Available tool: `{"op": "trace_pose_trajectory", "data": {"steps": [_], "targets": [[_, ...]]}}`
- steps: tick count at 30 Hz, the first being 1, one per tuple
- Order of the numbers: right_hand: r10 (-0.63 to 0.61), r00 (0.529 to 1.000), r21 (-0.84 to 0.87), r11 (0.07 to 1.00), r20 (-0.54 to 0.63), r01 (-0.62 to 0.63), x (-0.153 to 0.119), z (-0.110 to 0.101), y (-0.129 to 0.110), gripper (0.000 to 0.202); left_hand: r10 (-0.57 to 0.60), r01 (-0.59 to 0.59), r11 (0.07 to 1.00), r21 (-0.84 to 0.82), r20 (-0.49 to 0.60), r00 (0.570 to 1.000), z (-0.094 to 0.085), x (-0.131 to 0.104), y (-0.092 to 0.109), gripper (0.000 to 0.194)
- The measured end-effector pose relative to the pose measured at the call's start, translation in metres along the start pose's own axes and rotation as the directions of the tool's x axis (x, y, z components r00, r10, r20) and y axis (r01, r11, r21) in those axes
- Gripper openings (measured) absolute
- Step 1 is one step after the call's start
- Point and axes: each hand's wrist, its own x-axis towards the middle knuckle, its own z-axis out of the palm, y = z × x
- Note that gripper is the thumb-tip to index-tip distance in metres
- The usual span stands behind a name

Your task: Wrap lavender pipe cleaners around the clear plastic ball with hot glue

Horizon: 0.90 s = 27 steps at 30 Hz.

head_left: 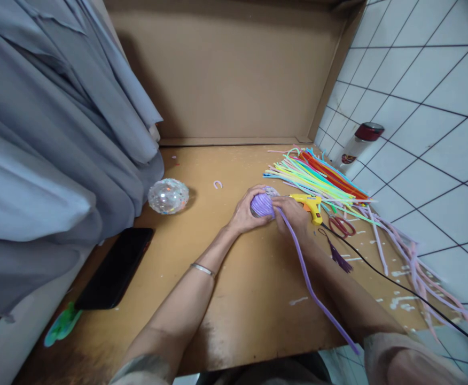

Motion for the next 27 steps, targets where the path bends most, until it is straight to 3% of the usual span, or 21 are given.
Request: {"op": "trace_pose_trajectory", "data": {"steps": [27], "targets": [[0.029, 0.999, 0.088, 0.996, -0.014, -0.027, 0.0009, -0.0017, -0.0038, 0.017, 0.026, -0.026, 1.0, 0.013, 0.003, 1.0, -0.0003, -0.0011, -0.0037, 0.066]]}}
